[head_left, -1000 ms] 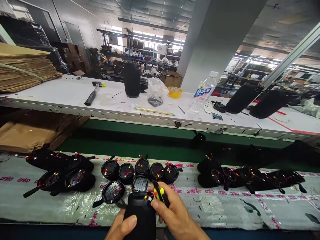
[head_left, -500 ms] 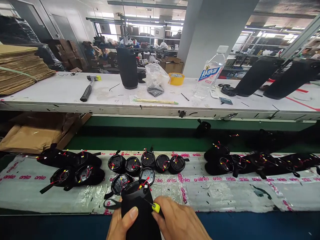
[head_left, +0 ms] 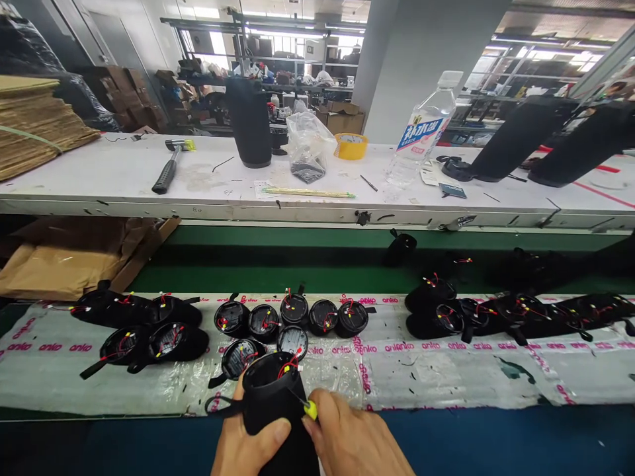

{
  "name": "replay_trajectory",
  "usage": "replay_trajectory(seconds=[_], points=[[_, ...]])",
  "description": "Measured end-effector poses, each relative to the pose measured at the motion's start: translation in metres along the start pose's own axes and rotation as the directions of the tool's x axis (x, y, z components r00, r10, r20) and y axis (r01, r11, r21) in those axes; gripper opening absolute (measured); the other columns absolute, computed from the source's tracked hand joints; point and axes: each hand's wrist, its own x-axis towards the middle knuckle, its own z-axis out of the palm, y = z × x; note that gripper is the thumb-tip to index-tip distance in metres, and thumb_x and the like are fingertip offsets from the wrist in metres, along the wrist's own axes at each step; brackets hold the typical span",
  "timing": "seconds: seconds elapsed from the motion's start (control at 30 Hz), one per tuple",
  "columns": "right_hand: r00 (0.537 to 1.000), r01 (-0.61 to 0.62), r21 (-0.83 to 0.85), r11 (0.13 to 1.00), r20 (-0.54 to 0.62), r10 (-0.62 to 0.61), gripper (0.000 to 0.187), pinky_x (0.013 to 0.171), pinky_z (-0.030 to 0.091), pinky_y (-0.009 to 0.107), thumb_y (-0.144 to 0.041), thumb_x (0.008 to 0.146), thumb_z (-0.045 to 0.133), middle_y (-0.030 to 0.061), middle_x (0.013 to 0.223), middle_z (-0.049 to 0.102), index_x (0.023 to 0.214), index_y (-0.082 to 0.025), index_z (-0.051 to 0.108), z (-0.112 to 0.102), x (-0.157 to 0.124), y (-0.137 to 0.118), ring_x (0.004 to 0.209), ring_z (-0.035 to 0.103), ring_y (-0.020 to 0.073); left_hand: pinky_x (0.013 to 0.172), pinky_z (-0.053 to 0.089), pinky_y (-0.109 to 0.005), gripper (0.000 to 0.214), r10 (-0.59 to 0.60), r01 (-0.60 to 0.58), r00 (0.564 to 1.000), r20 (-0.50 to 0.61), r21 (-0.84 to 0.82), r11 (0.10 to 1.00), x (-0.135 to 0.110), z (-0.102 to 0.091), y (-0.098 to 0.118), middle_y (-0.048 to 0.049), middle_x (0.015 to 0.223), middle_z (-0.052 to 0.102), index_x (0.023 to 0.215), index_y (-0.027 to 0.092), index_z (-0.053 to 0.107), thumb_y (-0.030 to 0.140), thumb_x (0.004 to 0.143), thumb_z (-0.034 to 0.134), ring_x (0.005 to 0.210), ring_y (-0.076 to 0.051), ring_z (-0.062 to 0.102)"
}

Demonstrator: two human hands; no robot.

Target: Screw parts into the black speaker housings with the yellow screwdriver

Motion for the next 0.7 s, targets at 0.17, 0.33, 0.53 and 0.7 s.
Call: replay_trajectory(seconds=[0.17,0.33,0.53,0.7], points=[[0.998,0.01,-0.003,1.0,0.067,-0.009,0.015,0.037,0.014,0.032,-0.035,0.102,0.053,-0.0017,0.065,0.066,0.096,-0.025,0.044,0.005,-0.003,0.0,0.038,0.059,0.0168,0.105,0.047,-0.049,0.091,0.078,-0.053,0.992,-0.098,0.236,0.97,0.005,-0.008,-0.009,-0.0112,0.121,0.074,0.141,0.02,0.048,0.059,0.065,0.08,0.122,-0.041,0.063],[0.996,0.001,-0.015,1.0,0.091,0.0,0.01,0.036,0.015,0.033,-0.031,0.101,0.05,0.0,0.064,0.066,0.095,-0.024,0.044,0.003,-0.002,-0.003,0.037,0.059,0.019,0.108,0.047,-0.046,0.08,0.202,-0.133,0.968,-0.149,0.375,0.917,0.007,-0.008,-0.013,-0.0121,0.133,0.067,0.138,0.02,0.052,0.05,0.068,0.075,0.122,-0.038,0.063],[0.991,-0.043,-0.034,0.999,0.129,0.047,0.011,0.035,0.015,0.033,-0.025,0.096,0.056,-0.001,0.063,0.067,0.094,-0.024,0.045,0.014,0.0,-0.008,0.037,0.061,0.0204,0.103,0.053,-0.049,0.078,0.215,-0.109,0.956,-0.198,0.443,0.89,0.011,-0.01,-0.016,-0.0122,0.124,0.072,0.135,0.022,0.053,0.048,0.066,0.079,0.116,-0.039,0.068],[0.998,-0.027,-0.06,0.998,0.052,0.03,0.014,0.036,0.023,0.034,-0.031,0.097,0.059,-0.001,0.07,0.069,0.1,-0.024,0.047,0.01,-0.003,-0.013,0.044,0.066,0.0213,0.107,0.048,-0.053,0.08,0.194,-0.081,0.949,-0.247,0.405,0.911,0.008,-0.012,-0.014,-0.0096,0.121,0.072,0.136,0.023,0.053,0.058,0.068,0.076,0.115,-0.039,0.066]])
